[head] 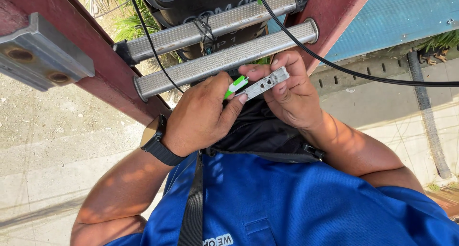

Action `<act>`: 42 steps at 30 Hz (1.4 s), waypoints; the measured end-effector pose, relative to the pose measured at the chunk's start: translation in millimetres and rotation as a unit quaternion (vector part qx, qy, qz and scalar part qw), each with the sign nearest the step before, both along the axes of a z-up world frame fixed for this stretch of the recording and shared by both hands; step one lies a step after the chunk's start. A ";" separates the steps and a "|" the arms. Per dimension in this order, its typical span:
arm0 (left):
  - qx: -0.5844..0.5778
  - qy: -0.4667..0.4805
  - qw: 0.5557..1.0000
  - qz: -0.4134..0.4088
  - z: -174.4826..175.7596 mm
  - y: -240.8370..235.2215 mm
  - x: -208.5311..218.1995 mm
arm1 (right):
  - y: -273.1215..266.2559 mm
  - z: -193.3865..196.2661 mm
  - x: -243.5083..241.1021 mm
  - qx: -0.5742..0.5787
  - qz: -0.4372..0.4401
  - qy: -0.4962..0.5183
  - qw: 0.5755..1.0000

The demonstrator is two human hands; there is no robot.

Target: The worker is preparing and installing fiber optic connectors onto cables while working on a ladder at a utility box.

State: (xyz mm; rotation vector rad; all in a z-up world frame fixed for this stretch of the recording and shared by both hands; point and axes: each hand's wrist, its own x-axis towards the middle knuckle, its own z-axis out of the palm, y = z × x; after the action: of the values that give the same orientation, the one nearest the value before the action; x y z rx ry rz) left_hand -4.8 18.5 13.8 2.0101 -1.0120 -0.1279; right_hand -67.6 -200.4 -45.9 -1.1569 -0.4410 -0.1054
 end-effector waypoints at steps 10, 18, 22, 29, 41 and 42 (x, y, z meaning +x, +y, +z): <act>-0.113 -0.020 0.992 0.050 0.3 6.8 0.4 | -3.8 -13.9 -4.5 0.081 -0.085 0.017 0.993; -0.213 -0.038 0.973 0.082 -2.8 13.1 8.8 | -15.3 -9.8 -21.8 0.012 -0.079 -0.010 0.997; -0.243 -0.009 0.967 0.073 -6.3 10.0 8.0 | -11.4 10.1 -23.5 -0.096 -0.014 -0.004 0.995; -0.264 0.038 0.963 0.031 -11.3 13.0 11.0 | -1.0 19.4 -12.3 -0.108 0.020 0.058 0.992; -0.179 -0.058 0.978 0.090 -4.3 10.0 0.3 | 24.5 36.8 -4.3 -0.115 -0.038 0.005 0.993; -0.166 -0.105 0.976 0.091 -5.3 10.3 0.8 | 25.7 36.3 -4.3 -0.108 -0.040 0.001 0.993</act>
State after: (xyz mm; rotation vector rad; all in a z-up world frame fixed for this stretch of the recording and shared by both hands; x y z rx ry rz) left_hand -3.9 28.8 8.5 1.8189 -0.9030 0.3381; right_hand -71.9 -174.7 -9.6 -1.3881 -0.4104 -0.1280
